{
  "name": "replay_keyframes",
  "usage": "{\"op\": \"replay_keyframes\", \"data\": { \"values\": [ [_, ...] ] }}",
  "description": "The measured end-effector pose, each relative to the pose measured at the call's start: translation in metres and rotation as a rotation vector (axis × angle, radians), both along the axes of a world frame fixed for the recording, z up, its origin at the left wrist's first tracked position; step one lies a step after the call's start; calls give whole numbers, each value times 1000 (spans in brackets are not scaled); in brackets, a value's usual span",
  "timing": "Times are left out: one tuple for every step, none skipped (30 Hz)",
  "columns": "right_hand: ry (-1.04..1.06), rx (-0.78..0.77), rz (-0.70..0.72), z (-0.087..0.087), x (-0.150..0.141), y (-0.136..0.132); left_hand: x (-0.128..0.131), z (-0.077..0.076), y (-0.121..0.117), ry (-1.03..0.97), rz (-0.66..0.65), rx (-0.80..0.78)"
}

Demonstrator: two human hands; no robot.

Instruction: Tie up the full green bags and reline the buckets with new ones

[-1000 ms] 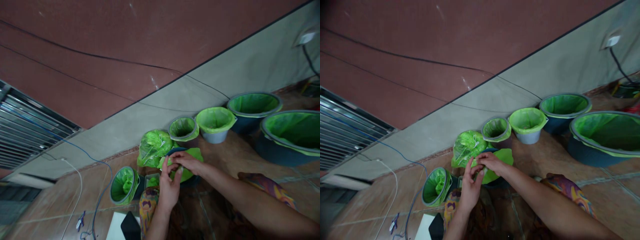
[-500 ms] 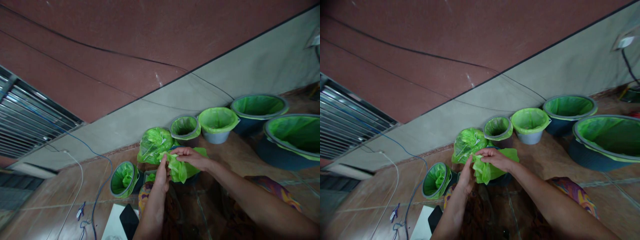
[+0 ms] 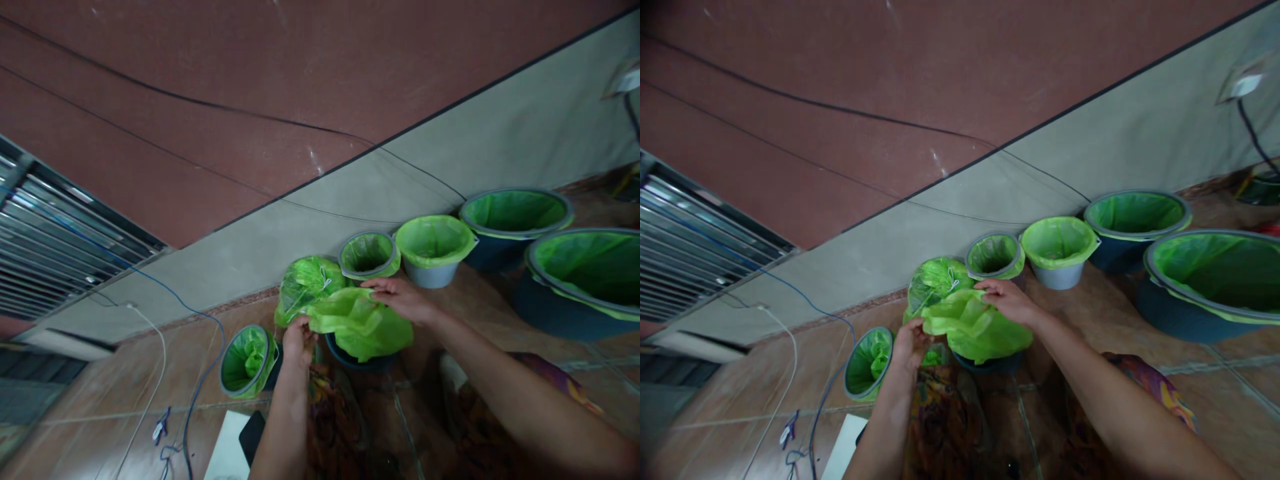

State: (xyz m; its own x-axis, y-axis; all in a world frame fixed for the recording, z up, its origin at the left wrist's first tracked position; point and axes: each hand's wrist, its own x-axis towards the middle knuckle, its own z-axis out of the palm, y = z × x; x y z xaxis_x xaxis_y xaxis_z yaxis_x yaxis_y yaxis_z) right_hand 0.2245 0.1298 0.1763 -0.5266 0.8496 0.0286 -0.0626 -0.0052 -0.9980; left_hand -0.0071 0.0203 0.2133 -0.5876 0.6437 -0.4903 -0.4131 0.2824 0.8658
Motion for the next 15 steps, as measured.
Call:
{"op": "replay_keyframes", "data": {
  "values": [
    [-83, 64, -88, -2, 5, 5, -7, 4, -1, 17, 58, 14],
    [-177, 140, -184, -3, 10, 10, -14, 8, -3, 43, 103, 38],
    [-276, 217, -280, -4, 14, 14, -20, 11, -6, 69, 137, 64],
    [-364, 289, -370, -6, 19, 18, -25, 12, -9, 92, 165, 90],
    [-426, 343, -448, -8, 23, 22, -29, 13, -12, 114, 186, 114],
    [-454, 375, -509, -10, 25, 25, -32, 13, -16, 135, 197, 137],
    [-446, 382, -552, -12, 27, 28, -34, 12, -19, 158, 199, 154],
    [-402, 364, -569, -13, 27, 30, -35, 10, -23, 182, 194, 163],
    [-330, 321, -567, -15, 26, 31, -35, 8, -25, 205, 179, 159],
    [-240, 251, -549, -15, 24, 31, -33, 5, -26, 228, 153, 129],
    [-146, 160, -516, -15, 22, 29, -31, 2, -24, 245, 120, 77],
    [-52, 62, -471, -13, 19, 27, -28, -2, -21, 253, 87, 13],
    [34, -31, -424, -11, 16, 23, -24, -5, -16, 264, 61, -51],
    [107, -108, -375, -7, 14, 19, -20, -7, -10, 280, 38, -114],
    [165, -170, -324, -3, 12, 15, -16, -9, -2, 299, 16, -170]
  ]
}}
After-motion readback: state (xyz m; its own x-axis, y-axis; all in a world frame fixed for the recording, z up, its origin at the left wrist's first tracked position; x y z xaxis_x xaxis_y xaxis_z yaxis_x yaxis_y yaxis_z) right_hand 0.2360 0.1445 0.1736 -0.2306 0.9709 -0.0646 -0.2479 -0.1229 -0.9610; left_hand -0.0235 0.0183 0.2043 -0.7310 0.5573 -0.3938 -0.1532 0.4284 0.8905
